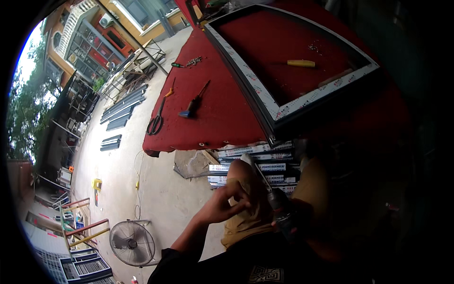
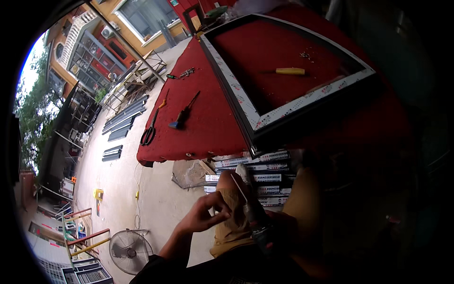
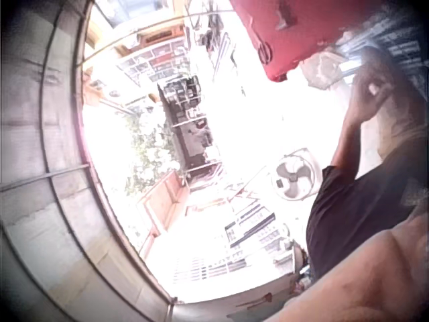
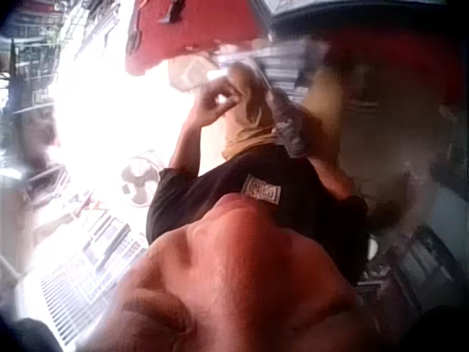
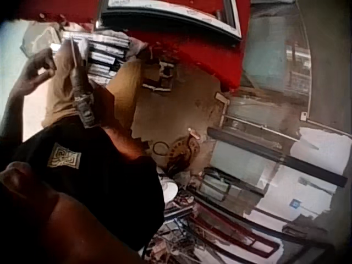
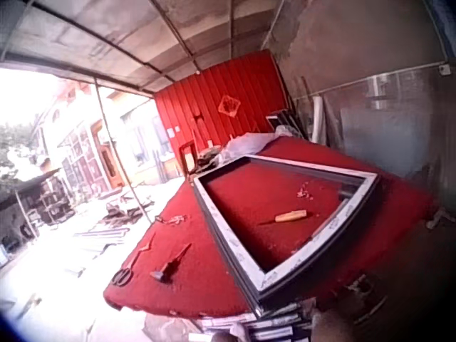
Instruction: The person assembles a window frame by aligning metal profiles on a red workbench. They use a cordless drill to drive screws into the frame corners, securing the joints. The person also handles small hardware components and uses a hammer to adjust the frame alignment.
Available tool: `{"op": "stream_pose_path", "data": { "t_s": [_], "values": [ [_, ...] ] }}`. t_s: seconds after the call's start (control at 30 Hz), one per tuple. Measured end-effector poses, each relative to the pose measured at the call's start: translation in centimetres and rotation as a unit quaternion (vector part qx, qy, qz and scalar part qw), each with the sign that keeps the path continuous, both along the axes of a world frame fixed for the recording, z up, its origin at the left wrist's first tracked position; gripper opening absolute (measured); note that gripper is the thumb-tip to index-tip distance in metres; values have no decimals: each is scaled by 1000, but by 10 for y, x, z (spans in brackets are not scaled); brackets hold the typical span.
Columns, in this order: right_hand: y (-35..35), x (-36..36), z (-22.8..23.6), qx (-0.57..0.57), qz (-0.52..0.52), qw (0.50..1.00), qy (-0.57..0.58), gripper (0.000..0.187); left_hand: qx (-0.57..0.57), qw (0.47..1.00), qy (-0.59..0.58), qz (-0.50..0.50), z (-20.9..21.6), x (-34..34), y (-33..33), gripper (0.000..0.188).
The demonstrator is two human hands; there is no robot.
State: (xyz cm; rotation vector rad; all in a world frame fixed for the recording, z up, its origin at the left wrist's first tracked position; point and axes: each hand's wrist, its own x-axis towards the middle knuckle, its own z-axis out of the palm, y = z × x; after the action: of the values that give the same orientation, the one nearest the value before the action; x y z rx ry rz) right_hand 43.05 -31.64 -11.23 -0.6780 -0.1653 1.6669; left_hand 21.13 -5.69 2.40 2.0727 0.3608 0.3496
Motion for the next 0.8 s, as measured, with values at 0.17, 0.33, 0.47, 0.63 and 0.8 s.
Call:
{"op": "stream_pose_path", "data": {
  "t_s": [0.17,0.33,0.47,0.63,0.8],
  "values": [
    [-3,21,-7,87,-11,860,503,42,-117,963,-172,172,41,49,40,11],
    [-13,34,-28,32,25,348,937,26,-24,947,-228,224,43,123,91,16],
    [-4,64,32,-91,263,-417,865,19,34,947,-235,215,37,179,123,18],
    [0,58,60,-62,320,-685,652,15,68,940,-245,229,10,217,152,21],
    [7,54,51,-79,301,-692,651,16,20,926,-248,286,-3,229,152,20]
  ]
}}
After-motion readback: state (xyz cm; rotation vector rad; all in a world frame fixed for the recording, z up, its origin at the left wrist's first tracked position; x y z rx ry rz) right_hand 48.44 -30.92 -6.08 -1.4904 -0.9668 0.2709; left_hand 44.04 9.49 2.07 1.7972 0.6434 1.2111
